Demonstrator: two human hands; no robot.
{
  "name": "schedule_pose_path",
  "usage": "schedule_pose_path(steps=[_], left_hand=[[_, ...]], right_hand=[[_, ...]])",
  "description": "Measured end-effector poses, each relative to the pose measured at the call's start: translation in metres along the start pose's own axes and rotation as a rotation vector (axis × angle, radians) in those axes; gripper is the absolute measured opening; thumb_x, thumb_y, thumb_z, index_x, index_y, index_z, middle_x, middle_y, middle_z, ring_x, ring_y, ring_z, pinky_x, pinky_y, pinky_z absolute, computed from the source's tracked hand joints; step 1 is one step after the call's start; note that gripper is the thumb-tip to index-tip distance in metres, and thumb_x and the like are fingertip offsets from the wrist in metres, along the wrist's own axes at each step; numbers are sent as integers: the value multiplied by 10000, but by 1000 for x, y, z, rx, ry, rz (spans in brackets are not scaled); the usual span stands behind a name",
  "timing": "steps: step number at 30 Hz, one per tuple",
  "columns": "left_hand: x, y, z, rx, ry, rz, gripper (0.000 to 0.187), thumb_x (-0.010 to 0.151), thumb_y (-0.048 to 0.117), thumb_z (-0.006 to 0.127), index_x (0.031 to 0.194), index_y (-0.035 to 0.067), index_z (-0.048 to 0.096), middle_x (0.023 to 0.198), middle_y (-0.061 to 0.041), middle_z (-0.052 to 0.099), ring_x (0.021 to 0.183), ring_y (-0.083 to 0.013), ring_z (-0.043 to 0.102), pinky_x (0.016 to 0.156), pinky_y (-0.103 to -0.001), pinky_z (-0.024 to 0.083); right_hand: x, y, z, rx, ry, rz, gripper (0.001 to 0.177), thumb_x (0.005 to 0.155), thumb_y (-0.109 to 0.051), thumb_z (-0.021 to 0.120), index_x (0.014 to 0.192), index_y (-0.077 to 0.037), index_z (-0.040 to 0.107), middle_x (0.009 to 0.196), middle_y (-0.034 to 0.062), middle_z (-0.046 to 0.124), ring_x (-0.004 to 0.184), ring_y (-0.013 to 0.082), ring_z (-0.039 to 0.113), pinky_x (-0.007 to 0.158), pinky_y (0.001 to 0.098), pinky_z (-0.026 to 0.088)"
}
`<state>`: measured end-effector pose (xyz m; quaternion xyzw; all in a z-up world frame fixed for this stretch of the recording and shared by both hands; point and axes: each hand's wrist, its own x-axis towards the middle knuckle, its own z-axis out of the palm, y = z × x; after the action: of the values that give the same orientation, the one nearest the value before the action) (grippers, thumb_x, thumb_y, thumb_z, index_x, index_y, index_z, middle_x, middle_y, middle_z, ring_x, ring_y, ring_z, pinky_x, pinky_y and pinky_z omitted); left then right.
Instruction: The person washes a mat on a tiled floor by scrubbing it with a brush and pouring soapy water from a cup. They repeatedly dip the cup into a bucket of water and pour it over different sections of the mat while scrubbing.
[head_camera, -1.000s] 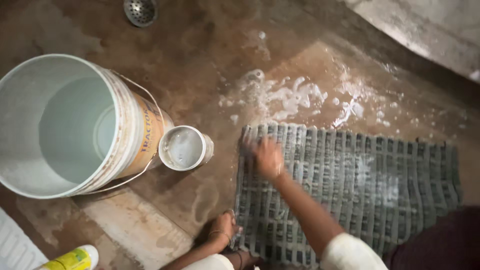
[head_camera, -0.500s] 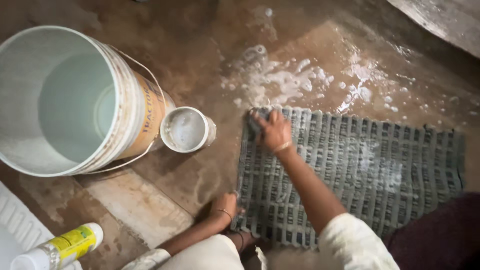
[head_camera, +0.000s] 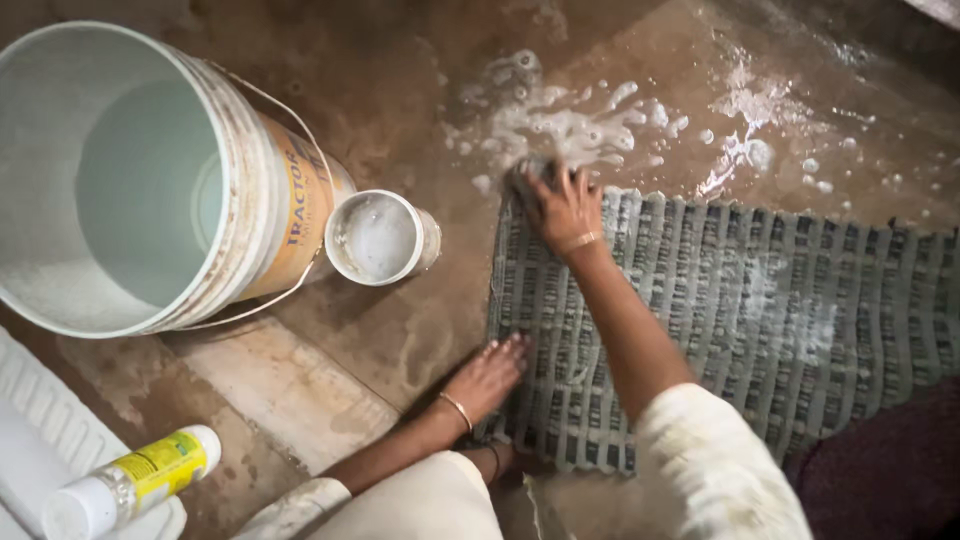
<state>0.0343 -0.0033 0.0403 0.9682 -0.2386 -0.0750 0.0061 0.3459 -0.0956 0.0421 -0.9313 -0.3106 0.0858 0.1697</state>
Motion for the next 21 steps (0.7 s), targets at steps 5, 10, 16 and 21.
schedule_pose_path(steps=[5, 10, 16, 21], left_hand=[[21, -19, -33, -175, -435, -47, 944, 765, 410, 593, 1574, 37, 284, 1656, -134, 233, 1509, -295, 191, 1205, -458, 182], [0, 8, 3, -246, -671, 25, 450, 1136, 218, 394, 1507, -4, 522, 1562, -160, 515, 1543, -308, 396, 1344, -484, 239], [-19, 19, 25, -64, -62, 43, 553, 897, 194, 490, 1369, -76, 592, 1494, -237, 533, 1448, -392, 398, 1171, -451, 329], [-31, 27, 38, -41, -62, 173, 505, 926, 191, 490, 1304, -113, 629, 1392, -298, 607, 1331, -434, 549, 1125, -513, 414]], right_hand=[[-66, -30, 26, -314, -94, -225, 592, 906, -251, 566, 1490, -303, 484, 1588, 256, 336, 1339, 498, 474, 1008, 608, 434], [-182, -47, -3, -70, -168, -568, 649, 918, -360, 564, 1543, -326, 392, 1530, 279, 342, 1175, 472, 522, 883, 609, 486], [-34, -29, -23, -182, -279, -172, 653, 931, -300, 585, 1554, -371, 401, 1557, 210, 373, 1261, 442, 496, 930, 585, 499], [-50, -39, 2, -324, -59, -111, 597, 965, -342, 560, 1547, -296, 439, 1557, 245, 397, 1309, 467, 456, 940, 586, 472]])
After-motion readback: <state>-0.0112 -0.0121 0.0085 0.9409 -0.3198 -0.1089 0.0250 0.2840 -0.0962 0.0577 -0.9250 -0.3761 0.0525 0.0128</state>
